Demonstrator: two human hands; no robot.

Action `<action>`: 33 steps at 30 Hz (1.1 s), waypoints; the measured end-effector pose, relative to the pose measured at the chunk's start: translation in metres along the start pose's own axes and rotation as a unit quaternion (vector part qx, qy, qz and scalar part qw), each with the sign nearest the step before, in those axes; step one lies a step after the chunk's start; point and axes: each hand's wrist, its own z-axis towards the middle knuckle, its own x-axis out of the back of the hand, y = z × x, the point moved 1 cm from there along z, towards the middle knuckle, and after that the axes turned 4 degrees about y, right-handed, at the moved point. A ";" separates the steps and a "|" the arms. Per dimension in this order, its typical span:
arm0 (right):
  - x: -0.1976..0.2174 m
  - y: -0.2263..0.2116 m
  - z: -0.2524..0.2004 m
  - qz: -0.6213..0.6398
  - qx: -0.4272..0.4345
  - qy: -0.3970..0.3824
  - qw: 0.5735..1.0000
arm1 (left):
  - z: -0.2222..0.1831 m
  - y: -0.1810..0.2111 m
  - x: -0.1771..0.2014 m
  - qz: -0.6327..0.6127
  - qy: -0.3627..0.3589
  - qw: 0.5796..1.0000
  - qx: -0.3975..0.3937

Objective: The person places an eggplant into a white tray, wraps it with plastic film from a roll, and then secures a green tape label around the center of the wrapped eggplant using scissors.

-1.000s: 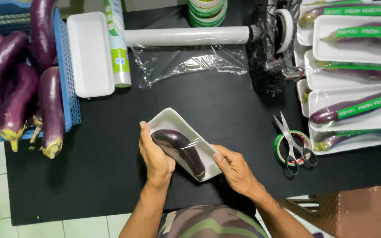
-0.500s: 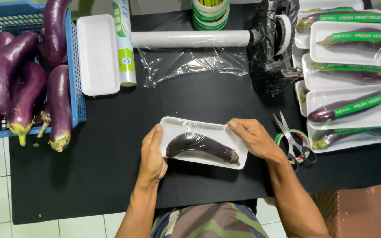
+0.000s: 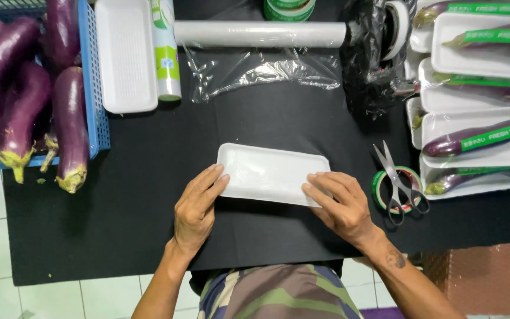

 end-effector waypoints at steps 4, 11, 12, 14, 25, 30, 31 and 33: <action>-0.003 -0.015 -0.025 0.014 -0.086 -0.014 0.996 | -0.022 -0.001 -0.002 0.037 -0.006 0.999 -0.012; 0.003 -0.026 -0.017 0.083 -0.285 -0.035 0.954 | -0.029 0.009 -0.008 0.016 -0.022 0.998 0.056; 0.003 -0.025 -0.016 0.091 -0.285 -0.018 0.954 | -0.029 0.010 -0.014 0.032 -0.005 0.998 0.048; 0.007 -0.019 -0.014 0.082 -0.279 -0.051 0.955 | -0.026 0.014 -0.014 0.067 0.006 0.997 0.028; 0.071 0.134 0.077 -0.076 -0.322 0.084 0.940 | 0.118 0.079 -0.142 -0.032 -0.018 0.998 -0.055; 0.057 0.168 0.080 0.017 -0.453 -0.037 0.891 | 0.162 0.082 -0.222 -0.038 -0.063 0.995 -0.073; 0.057 0.172 0.081 0.018 -0.454 -0.036 0.890 | 0.164 0.079 -0.229 -0.037 -0.064 0.994 -0.074; 0.054 0.179 0.078 0.079 -0.476 -0.012 0.876 | 0.165 0.072 -0.242 0.003 -0.066 0.993 -0.093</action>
